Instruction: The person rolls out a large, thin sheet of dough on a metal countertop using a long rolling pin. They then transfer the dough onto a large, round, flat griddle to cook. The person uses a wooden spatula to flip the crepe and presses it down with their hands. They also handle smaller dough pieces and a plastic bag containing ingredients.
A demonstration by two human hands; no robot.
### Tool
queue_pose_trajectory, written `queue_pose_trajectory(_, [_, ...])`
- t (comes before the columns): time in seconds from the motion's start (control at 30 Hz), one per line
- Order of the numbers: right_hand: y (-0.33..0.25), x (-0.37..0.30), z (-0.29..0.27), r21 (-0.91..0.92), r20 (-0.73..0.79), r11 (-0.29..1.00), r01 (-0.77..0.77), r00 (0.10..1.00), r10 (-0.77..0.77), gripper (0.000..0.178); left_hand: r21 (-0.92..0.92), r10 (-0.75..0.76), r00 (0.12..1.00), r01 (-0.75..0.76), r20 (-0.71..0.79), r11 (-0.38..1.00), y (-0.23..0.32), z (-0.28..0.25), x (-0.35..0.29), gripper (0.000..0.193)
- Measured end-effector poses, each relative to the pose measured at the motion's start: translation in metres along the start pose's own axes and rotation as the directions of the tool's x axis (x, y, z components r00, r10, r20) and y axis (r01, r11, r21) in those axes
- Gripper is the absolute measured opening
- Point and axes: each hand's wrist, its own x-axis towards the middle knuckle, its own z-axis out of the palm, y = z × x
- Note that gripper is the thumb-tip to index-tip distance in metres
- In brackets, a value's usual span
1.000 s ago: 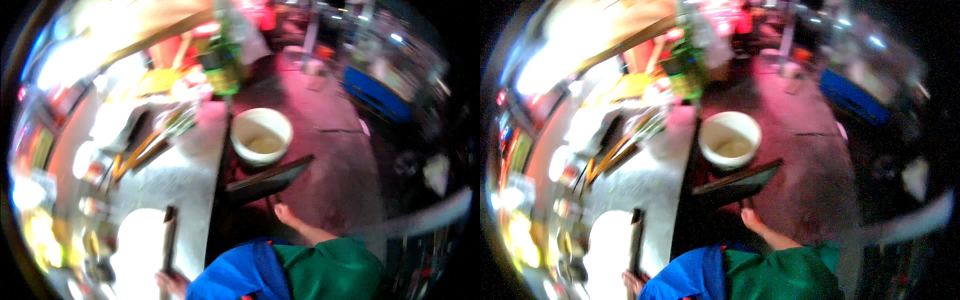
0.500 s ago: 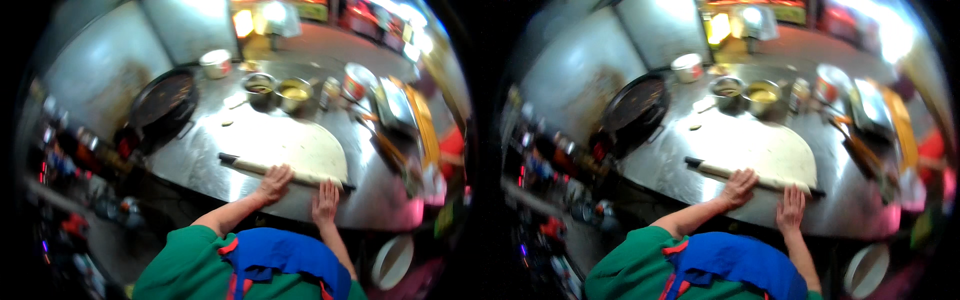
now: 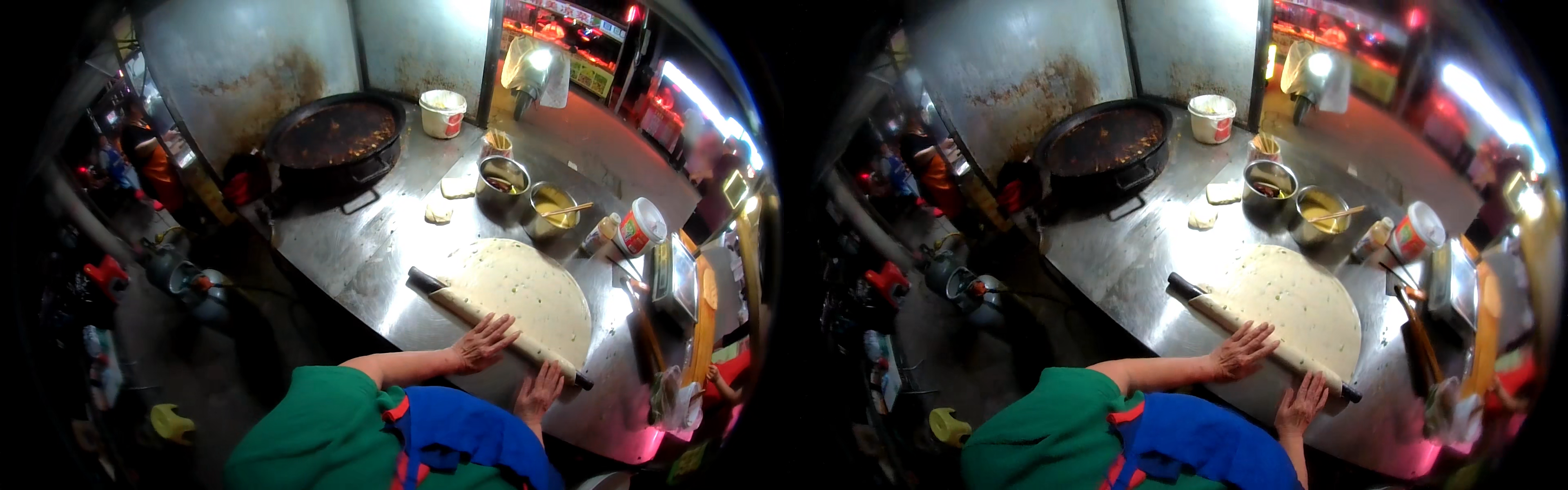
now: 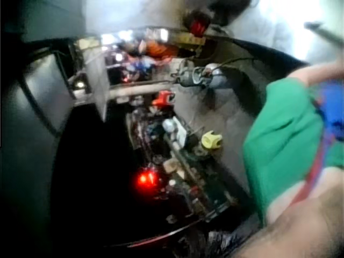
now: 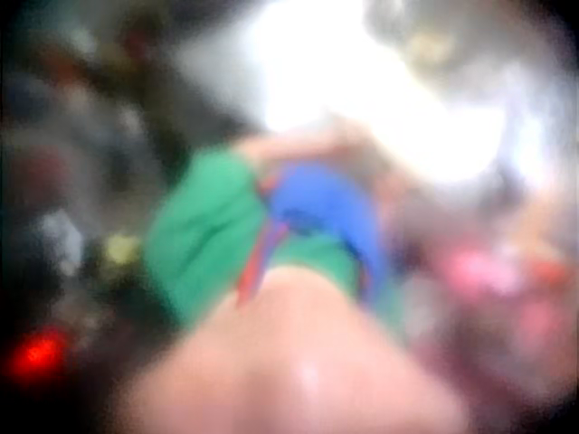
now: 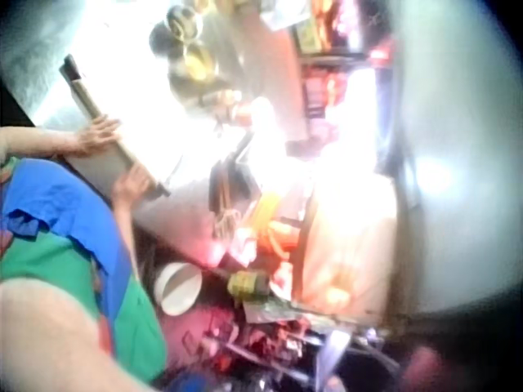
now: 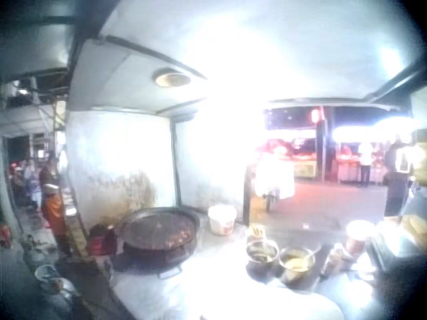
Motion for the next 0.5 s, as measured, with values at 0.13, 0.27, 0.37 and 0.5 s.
queue_pose_trajectory(0.13, [-0.001,-0.004,-0.004,-0.015,-0.052,0.999,-0.049,0.998,0.048,0.068,0.022,-0.048,0.999,0.048,-0.024,0.999,0.001,-0.005,-0.005,0.078])
queue_pose_trajectory(0.27, [-0.002,-0.003,-0.01,-0.005,-0.041,0.998,-0.06,0.997,0.06,0.069,0.013,-0.071,0.997,0.071,-0.04,0.997,-0.002,-0.003,-0.01,0.077])
queue_pose_trajectory(0.37, [0.005,-0.007,-0.006,-0.018,-0.057,0.993,-0.117,0.992,0.115,0.069,0.023,-0.11,0.992,0.112,-0.066,0.993,-0.022,0.005,-0.019,0.08])
queue_pose_trajectory(0.5, [0.008,-0.007,0.004,-0.003,-0.122,0.987,-0.162,0.979,0.161,0.068,0.168,-0.187,0.98,0.196,-0.065,0.966,-0.058,-0.03,-0.038,0.073])
